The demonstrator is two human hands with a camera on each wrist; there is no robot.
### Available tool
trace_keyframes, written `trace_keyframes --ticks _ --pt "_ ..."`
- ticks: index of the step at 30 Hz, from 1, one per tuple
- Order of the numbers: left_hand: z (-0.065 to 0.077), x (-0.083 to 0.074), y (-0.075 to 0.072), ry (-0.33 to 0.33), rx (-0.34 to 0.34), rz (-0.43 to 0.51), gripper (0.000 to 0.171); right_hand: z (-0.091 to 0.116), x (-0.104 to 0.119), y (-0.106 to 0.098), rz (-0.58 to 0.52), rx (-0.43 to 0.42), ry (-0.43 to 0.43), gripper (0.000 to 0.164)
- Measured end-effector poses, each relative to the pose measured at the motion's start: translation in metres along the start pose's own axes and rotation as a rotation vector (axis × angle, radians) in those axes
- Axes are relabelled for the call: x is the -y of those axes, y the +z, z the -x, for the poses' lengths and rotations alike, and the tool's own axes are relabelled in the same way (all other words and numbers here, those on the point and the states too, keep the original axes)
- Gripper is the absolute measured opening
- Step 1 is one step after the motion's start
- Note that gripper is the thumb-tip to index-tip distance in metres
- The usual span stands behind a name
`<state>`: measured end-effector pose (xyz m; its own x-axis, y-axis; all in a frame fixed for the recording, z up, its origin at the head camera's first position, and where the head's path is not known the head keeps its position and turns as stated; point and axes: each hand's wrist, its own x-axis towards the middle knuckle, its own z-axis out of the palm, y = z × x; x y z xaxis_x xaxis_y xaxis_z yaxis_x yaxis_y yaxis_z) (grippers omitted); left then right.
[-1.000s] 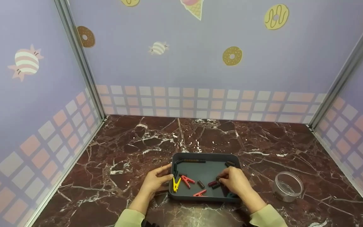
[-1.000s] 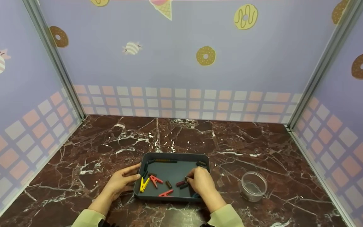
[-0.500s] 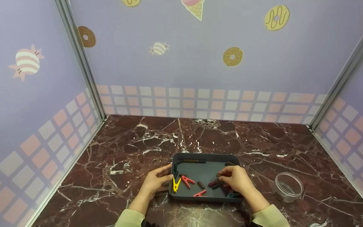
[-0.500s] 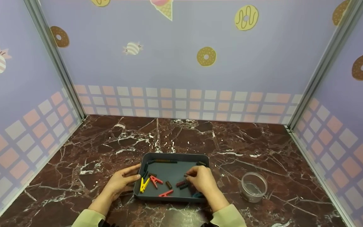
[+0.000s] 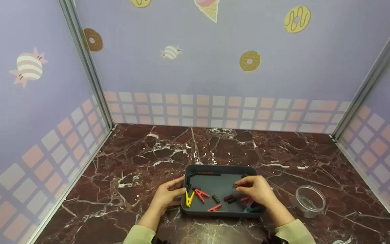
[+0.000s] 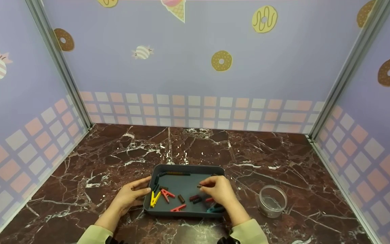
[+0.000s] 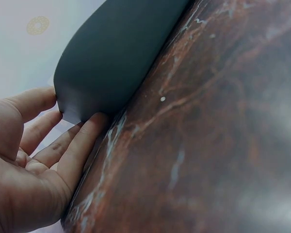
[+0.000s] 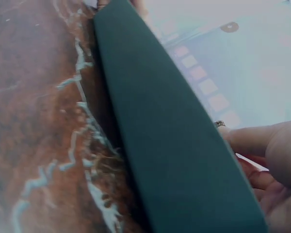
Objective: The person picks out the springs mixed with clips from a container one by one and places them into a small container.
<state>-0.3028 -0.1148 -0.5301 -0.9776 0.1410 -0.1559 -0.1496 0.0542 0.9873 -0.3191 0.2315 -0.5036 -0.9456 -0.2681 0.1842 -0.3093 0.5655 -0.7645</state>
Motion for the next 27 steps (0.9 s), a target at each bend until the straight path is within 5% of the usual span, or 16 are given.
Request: trace_keyframes --ticks 11,27 --pt "-0.001 0.002 0.0 0.001 -0.002 0.0 0.057 0.003 0.003 -0.035 -0.112 0.092 0.019 0.024" --pt "-0.002 0.002 0.0 0.0 -0.017 -0.019 0.057 0.025 -0.001 -0.103 -0.159 0.069 0.048 0.029"
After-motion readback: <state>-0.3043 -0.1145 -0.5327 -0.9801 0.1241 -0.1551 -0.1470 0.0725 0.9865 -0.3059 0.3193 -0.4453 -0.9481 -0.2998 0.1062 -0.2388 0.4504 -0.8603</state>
